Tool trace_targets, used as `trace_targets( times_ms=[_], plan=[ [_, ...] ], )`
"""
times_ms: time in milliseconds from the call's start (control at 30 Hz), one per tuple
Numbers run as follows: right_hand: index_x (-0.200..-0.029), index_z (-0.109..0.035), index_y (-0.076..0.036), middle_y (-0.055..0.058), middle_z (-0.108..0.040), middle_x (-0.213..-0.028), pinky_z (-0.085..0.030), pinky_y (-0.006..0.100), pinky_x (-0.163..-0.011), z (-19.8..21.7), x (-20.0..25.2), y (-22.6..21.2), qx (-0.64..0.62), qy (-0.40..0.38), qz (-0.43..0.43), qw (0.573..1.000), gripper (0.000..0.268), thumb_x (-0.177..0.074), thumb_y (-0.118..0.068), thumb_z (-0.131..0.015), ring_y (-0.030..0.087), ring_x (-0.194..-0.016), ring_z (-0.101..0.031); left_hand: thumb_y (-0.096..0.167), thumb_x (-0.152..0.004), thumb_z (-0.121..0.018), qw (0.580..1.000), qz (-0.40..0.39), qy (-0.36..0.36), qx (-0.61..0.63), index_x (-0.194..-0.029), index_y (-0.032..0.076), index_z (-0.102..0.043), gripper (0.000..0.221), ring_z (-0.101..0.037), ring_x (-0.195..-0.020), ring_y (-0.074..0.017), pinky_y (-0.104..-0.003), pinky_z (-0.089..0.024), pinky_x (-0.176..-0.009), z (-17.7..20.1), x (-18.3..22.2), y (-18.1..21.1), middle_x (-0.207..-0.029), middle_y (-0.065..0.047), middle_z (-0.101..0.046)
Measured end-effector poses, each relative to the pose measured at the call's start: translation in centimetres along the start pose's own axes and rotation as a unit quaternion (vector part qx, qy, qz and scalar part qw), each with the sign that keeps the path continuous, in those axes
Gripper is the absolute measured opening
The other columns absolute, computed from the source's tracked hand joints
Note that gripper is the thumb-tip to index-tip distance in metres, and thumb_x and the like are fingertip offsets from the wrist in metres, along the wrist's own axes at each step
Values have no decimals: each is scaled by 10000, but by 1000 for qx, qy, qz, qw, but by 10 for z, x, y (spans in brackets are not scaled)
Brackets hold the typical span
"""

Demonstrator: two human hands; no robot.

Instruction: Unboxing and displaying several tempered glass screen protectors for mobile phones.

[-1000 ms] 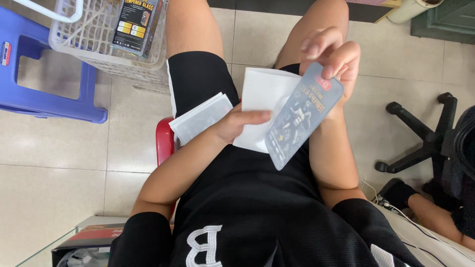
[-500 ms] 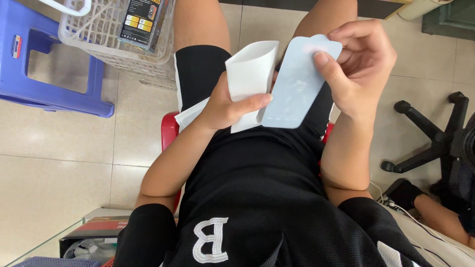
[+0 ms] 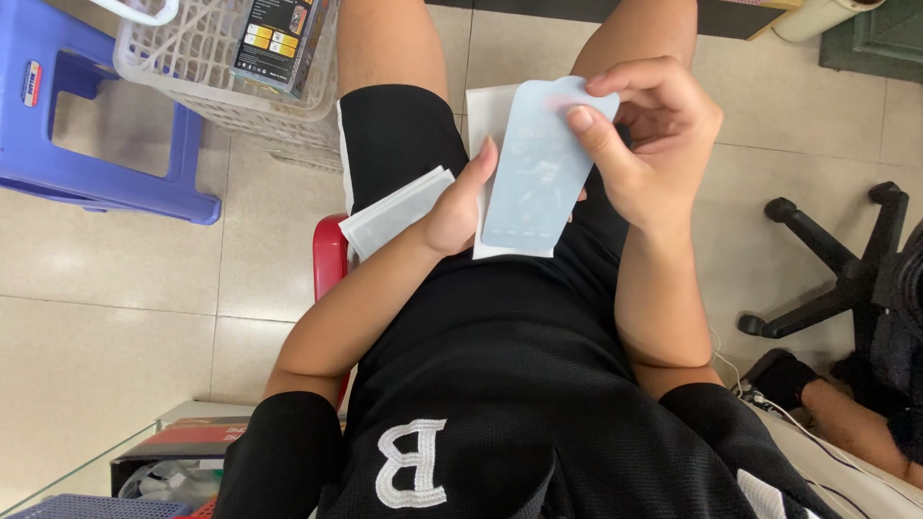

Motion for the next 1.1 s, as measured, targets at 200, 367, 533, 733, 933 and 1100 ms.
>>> trace_targets(
  times_ms=[200,367,533,733,933,1100],
  plan=[
    [-1193,-582,34,147,-745,-993,-539,177,-584,0,-3,5,-40,8,-17,999,187,-1073,65,-722,98,-735,-688,690,-1077,-286,998,-10,-24,-61,-1593,-7,-365,871,-649,-1234,-267,-403,-548,-1065,-1,2,3,-1372,-217,-613],
    [-1509,-352,-74,207,-472,-1493,-530,374,-1098,-24,-16,-34,33,-60,60,996,634,-1103,-455,-658,225,-1356,-528,733,-1104,-252,998,-42,-42,-2,-1516,-32,-468,895,-685,-1063,-251,-390,-576,-949,4,6,3,-1241,-176,-640],
    [-1512,-431,-130,285,-242,-1628,-242,570,-1259,-26,-12,-20,278,-154,205,926,768,-1016,-715,-481,429,-1564,-253,719,-1090,-242,991,-94,34,86,-1498,-15,-473,870,-687,-1052,-260,-409,-591,-879,-7,11,26,-1309,-171,-638],
    [-1456,-691,-324,145,-329,-1647,-173,553,-1243,-53,13,-30,341,-269,370,821,773,-987,-872,-412,365,-1500,-231,697,-1103,-263,981,-125,95,113,-1508,-19,-455,845,-628,-1229,-278,-428,-520,-1072,-7,14,36,-1377,-182,-609],
    [-1420,-745,-360,88,-483,-1582,-149,528,-1210,-60,19,-28,374,-303,381,789,792,-976,-912,-392,328,-1461,-295,689,-1115,-294,968,-156,59,188,-1547,-24,-421,843,-580,-1308,-314,-443,-470,-1148,-15,12,36,-1426,-212,-587],
    [-1427,-741,-356,120,-456,-1588,-89,571,-1218,-61,10,-30,349,-290,384,804,852,-950,-919,-316,345,-1472,-265,666,-1096,-302,968,-156,64,188,-1590,-6,-379,837,-556,-1365,-331,-470,-463,-1182,-27,19,46,-1468,-209,-550]
  ],
)
Point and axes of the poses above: each hand's wrist, its own x-axis away from the middle knuckle, its own z-axis out of the back of the hand, y = z × x, the point moved 3 cm from there along -x, towards the middle knuckle
